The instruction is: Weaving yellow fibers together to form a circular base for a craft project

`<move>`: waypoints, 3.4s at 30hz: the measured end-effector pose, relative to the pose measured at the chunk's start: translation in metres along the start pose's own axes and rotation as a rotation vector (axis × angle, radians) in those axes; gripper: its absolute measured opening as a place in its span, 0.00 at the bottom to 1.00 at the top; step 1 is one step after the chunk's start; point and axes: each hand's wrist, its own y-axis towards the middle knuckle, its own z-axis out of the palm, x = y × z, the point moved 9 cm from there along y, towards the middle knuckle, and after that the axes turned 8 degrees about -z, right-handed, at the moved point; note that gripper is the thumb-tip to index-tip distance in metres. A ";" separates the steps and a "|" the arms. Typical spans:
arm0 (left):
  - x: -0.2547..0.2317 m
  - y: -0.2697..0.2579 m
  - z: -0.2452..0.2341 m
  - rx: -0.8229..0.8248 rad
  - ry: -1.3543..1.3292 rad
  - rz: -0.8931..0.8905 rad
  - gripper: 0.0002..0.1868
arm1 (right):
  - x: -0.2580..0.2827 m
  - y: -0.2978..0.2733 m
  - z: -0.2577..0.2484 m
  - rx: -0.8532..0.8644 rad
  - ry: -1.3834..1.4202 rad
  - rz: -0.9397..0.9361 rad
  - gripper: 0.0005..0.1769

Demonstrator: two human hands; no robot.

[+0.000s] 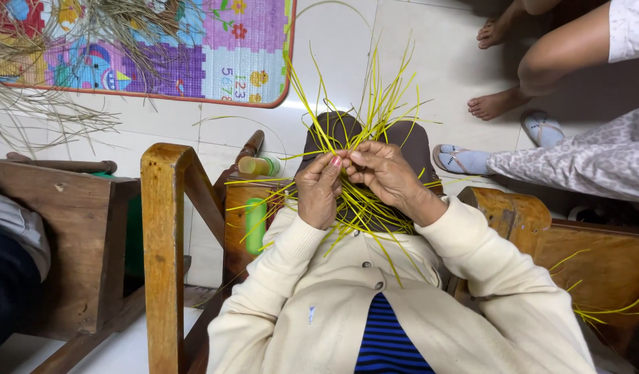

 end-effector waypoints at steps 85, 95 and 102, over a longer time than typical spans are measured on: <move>-0.067 -0.002 0.007 0.435 0.664 0.118 0.05 | 0.105 -0.084 0.112 0.384 -1.468 -1.909 0.08; -0.031 0.058 -0.068 0.102 1.005 0.033 0.04 | 0.143 -0.024 0.039 -0.089 -1.845 -1.237 0.12; 0.039 0.094 -0.087 0.132 0.955 -0.186 0.02 | 0.034 0.005 0.019 0.066 -1.149 -0.549 0.04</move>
